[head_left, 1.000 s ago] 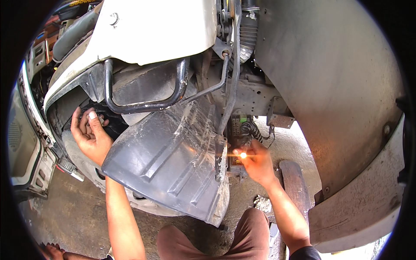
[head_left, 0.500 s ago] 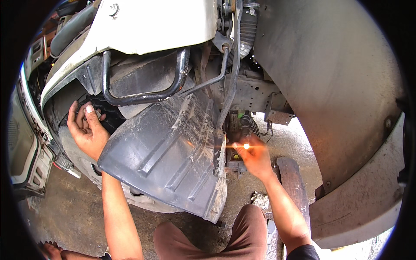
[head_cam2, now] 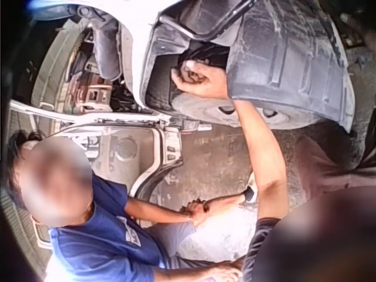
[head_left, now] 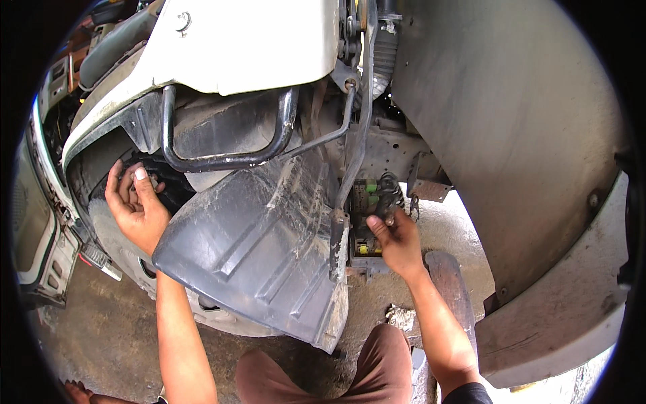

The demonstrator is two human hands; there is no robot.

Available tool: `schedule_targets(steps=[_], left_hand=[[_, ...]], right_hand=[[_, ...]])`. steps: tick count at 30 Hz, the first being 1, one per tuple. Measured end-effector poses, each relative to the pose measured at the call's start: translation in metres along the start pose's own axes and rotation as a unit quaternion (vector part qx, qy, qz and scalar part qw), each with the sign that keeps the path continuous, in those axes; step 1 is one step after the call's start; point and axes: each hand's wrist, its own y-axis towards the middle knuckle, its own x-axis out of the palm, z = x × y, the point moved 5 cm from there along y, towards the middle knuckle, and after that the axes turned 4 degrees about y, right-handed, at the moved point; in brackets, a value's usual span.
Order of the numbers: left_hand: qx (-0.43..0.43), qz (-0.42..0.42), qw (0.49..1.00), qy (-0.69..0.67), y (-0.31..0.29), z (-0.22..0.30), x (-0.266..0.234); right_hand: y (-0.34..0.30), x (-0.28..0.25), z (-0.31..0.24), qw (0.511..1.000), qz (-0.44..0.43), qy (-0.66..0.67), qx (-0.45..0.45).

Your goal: The person sits on the floor next to a vehicle and uses a test light to check electrical connections in a fuse box. They clean a small component with a cloth and repeatedly test the circuit for continuity.

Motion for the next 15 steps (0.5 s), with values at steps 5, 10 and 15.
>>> schedule_targets(steps=[5, 10, 15], left_hand=[[-0.016, 0.010, 1.000, -0.004, -0.002, 0.001, 0.000], [-0.008, 0.014, 1.000, 0.003, -0.001, 0.002, 0.000], [-0.008, 0.010, 1.000, 0.008, -0.002, 0.002, -0.001]], right_hand=[[-0.007, 0.006, 0.000, 0.988, -0.040, -0.150, -0.019], [-0.006, 0.002, -0.006, 0.999, 0.007, -0.048, -0.024], [-0.005, -0.011, -0.012, 0.995, 0.009, -0.088, -0.041]])
